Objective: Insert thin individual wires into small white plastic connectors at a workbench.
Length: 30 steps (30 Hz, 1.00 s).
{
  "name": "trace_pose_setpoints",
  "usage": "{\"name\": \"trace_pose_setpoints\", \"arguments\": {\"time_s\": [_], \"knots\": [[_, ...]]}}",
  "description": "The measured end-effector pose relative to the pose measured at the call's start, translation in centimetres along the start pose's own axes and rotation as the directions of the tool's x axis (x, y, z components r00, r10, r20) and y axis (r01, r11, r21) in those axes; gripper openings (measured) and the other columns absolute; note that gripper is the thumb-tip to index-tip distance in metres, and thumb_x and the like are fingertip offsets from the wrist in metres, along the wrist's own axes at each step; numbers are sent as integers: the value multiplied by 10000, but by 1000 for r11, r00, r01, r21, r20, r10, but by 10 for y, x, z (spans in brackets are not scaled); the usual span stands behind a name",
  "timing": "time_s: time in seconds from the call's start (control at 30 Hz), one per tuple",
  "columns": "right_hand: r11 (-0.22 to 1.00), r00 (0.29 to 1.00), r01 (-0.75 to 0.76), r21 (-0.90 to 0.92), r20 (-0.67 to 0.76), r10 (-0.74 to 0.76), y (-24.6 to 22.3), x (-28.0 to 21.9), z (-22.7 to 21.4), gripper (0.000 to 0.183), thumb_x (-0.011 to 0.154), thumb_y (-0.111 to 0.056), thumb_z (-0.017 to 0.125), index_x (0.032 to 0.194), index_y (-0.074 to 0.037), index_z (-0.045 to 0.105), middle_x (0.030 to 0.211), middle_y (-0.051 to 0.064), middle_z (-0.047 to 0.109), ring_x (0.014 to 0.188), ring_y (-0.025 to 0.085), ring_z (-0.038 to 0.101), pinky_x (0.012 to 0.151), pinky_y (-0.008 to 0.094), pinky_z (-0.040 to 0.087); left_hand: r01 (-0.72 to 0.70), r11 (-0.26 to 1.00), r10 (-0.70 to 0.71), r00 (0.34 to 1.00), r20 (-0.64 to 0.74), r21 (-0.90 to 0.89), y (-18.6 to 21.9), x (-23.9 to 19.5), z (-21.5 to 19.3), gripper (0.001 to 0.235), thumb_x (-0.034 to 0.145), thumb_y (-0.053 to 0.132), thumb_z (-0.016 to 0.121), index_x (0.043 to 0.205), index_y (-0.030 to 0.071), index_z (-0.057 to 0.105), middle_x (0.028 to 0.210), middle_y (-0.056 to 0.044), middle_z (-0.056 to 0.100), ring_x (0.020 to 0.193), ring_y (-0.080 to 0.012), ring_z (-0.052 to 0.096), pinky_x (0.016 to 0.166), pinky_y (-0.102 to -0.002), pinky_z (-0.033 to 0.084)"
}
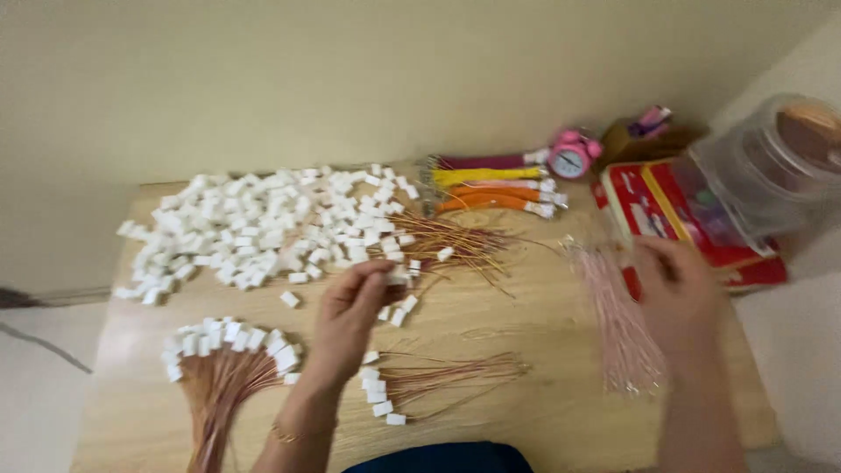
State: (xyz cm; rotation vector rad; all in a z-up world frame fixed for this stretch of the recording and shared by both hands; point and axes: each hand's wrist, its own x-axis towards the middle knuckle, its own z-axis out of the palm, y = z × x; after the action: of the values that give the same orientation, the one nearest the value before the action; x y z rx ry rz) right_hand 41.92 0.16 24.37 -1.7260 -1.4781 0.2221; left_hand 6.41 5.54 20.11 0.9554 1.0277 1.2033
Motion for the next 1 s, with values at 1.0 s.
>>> {"name": "trace_pose_setpoints", "arguments": {"time_s": [1.0], "knots": [[817,818,572,-78,122,-562,-177,-38,40,99,761,-82,792,806,-126,715,761,-25,642,602,109,527,504,281,400,191,745,-79,977,200,-639,40,-55,19,294,971,9,625,1258,-53,626,1069,-173,707,912,-242,718,903,-377,620]]}}
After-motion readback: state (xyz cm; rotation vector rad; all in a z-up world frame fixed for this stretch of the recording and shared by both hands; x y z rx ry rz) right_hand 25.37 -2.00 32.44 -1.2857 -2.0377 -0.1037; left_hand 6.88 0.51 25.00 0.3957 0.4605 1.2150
